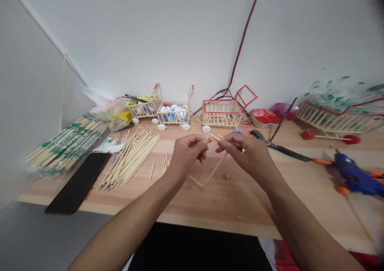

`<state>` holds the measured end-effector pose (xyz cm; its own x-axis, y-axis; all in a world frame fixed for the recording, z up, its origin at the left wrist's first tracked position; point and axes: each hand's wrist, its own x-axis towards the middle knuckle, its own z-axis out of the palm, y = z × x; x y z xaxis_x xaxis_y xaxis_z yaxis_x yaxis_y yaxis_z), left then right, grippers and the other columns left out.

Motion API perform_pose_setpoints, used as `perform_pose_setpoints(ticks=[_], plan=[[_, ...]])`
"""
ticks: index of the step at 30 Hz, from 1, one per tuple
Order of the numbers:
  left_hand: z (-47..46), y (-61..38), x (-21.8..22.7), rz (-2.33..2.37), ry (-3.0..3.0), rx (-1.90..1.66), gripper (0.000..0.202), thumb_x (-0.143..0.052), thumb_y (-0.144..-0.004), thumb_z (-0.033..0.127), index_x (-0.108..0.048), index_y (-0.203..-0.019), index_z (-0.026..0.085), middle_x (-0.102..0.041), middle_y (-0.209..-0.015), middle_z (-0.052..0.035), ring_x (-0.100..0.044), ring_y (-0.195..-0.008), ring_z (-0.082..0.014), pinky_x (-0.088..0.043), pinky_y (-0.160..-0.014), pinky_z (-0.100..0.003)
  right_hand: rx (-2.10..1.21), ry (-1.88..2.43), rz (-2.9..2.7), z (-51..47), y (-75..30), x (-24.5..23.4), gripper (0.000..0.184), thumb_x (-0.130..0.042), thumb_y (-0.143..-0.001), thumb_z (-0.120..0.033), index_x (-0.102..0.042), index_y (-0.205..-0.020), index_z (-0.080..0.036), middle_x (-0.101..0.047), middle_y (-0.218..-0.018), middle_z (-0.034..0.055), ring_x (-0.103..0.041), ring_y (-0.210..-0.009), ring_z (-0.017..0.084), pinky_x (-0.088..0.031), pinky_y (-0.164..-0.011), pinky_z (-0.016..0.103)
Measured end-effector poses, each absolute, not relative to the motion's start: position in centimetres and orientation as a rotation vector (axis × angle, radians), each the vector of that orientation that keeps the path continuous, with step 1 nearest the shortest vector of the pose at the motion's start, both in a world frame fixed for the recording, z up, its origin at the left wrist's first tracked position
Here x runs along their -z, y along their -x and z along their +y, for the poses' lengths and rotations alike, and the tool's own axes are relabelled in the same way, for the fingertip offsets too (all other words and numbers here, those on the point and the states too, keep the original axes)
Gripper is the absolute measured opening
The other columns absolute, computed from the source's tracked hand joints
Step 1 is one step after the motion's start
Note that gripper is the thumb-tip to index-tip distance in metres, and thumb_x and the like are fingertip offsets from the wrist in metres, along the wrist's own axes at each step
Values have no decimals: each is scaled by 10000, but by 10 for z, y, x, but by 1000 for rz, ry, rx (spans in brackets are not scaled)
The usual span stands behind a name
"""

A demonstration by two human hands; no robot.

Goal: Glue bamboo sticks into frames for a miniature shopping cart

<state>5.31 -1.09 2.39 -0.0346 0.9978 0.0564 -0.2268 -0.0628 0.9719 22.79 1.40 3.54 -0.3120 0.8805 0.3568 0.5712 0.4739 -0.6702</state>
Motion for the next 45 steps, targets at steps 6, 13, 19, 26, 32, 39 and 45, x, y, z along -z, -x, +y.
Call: perform_pose_setpoints(ticks=[6, 13, 19, 26, 32, 39, 45], plan=[[-9, -51, -23, 1015, -1030, -1354, 196, -720, -738, 288, -686, -761, 97, -578, -607, 1, -496, -473, -64, -397, -416, -180, -511, 1209, -2041, 17, -228, -32, 272, -544, -898, -333, -718, -721, -219, -724, -747, -10, -528, -563, 105, -348, -550, 253], [-6, -43, -23, 903, -917, -1187, 280, -700, -785, 351, -720, -844, 78, -677, -701, -63, -626, -565, -105, -504, -574, -229, -492, 1190, -2075, 17, -227, -29, 290, -537, -890, -325, -701, -681, -206, -716, -700, 0, -547, -567, 115, -358, -562, 255], [-6, -35, -20, 844, -878, -1093, 326, -682, -815, 391, -710, -918, 83, -745, -826, -135, -720, -742, -185, -539, -742, -293, -558, 1229, -2020, 18, -230, -32, 246, -531, -883, -311, -708, -748, -207, -719, -693, 9, -564, -577, 128, -376, -546, 249], [-9, -39, -22, 1071, -996, -1093, 221, -644, -846, 296, -693, -891, 84, -746, -789, -119, -720, -677, -167, -530, -653, -254, -497, 1246, -2050, 19, -228, -27, 238, -540, -884, -310, -724, -771, -210, -743, -743, 18, -574, -577, 134, -371, -538, 259], [-9, -43, -25, 1230, -1106, -1133, 150, -579, -852, 198, -682, -808, 99, -719, -696, -79, -682, -563, -132, -482, -518, -198, -463, 1255, -2077, 16, -224, -27, 235, -550, -884, -305, -719, -748, -216, -723, -688, -8, -534, -531, 115, -356, -533, 253], [-9, -44, -20, 1182, -1126, -1198, 138, -589, -829, 188, -669, -756, 103, -686, -637, -45, -636, -496, -108, -500, -497, -206, -442, 1187, -2098, 14, -221, -27, 189, -558, -870, -278, -714, -783, -218, -703, -635, -9, -529, -495, 112, -336, -488, 242], [-11, -45, -20, 1175, -1106, -1223, 132, -605, -820, 183, -669, -736, 104, -691, -641, -49, -640, -501, -107, -514, -513, -211, -429, 1154, -2115, 12, -220, -29, 212, -538, -873, -273, -693, -737, -222, -704, -638, -8, -556, -510, 118, -348, -493, 243]])
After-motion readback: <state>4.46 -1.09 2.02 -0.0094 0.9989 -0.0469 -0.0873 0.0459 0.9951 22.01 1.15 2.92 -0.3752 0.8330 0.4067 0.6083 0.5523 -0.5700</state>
